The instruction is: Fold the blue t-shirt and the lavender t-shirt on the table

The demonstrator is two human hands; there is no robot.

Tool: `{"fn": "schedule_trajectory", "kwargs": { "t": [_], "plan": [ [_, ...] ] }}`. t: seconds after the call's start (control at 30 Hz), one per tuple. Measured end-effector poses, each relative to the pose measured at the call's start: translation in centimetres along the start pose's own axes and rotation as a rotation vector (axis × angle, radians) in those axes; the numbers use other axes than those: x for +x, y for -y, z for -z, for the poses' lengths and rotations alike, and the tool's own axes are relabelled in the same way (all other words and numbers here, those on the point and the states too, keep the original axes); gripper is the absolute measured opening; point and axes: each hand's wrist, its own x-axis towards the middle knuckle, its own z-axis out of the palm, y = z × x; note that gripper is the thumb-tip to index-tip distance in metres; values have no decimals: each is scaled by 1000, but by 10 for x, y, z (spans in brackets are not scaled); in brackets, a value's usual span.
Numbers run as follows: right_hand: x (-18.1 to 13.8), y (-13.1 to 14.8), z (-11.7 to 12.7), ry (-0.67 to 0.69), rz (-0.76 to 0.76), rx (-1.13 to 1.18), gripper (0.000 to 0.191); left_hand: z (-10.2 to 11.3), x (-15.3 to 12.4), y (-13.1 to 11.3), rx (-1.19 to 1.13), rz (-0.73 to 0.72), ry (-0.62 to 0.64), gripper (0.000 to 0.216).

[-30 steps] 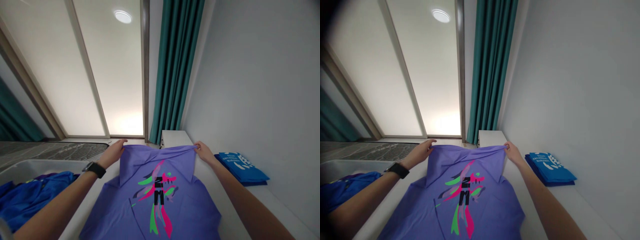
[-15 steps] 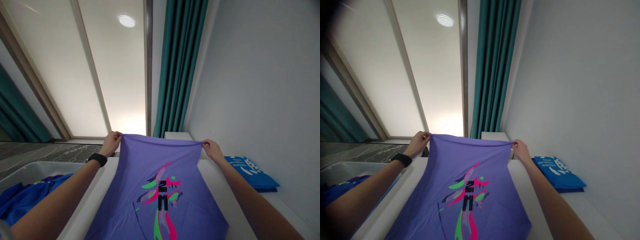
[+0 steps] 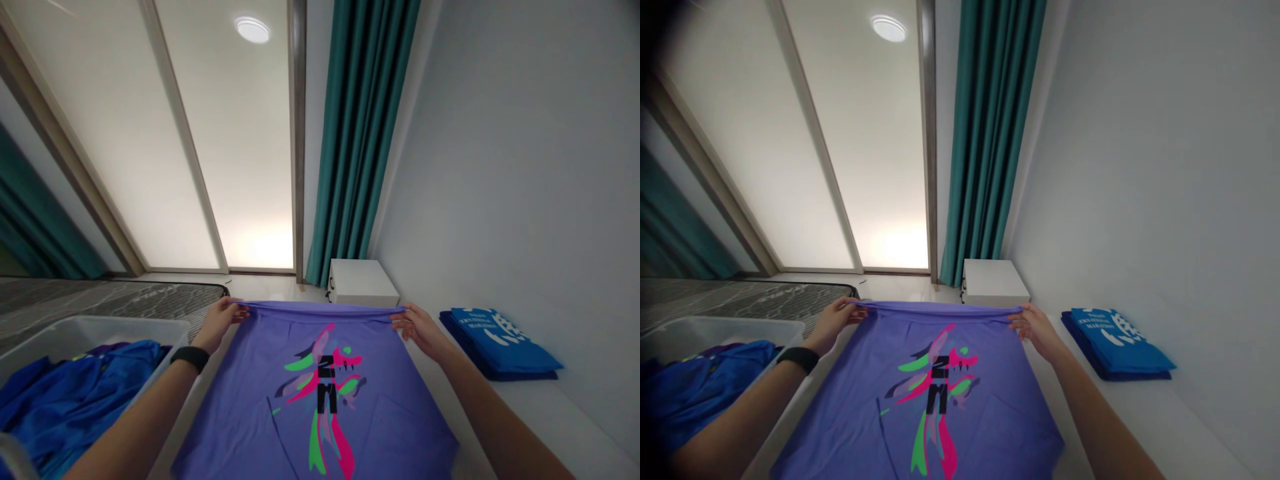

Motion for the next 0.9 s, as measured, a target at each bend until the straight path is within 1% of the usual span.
{"fn": "schedule_trajectory", "kwargs": {
  "t": [0.07,0.13,0.23,0.33,0.4,0.47,0.5,0.57,0.63,0.7,0.77,0.83,0.9],
  "plan": [
    [-2,-11,6,-21,-29,-54,15,4,-4,10,23,19,34,17],
    [-3,-18,11,-48,-45,-170,12,7,-5,14,104,11,68,20],
    [0,-24,12,-61,-27,-325,18,6,-3,14,298,-77,96,32],
    [0,-26,6,-43,3,-408,16,4,0,13,456,-157,108,37],
    [-2,-27,2,-25,60,-484,15,4,2,15,534,-191,108,37],
    [-5,-28,-1,7,178,-619,25,6,1,18,596,-229,130,35],
    [-7,-28,-1,29,241,-693,29,8,1,20,613,-247,145,33],
    [-9,-30,0,60,332,-804,30,11,-1,23,620,-266,155,31],
    [-9,-31,3,45,346,-843,25,14,-4,26,614,-267,121,30],
    [-7,-33,7,2,333,-865,22,17,-6,29,613,-265,86,32],
    [-6,-34,10,-17,325,-880,22,18,-7,30,619,-261,83,33],
    [-6,-35,12,27,341,-890,23,20,-7,32,634,-246,93,32],
    [-7,-35,14,98,359,-899,27,22,-7,34,644,-236,102,33]
  ]
}}
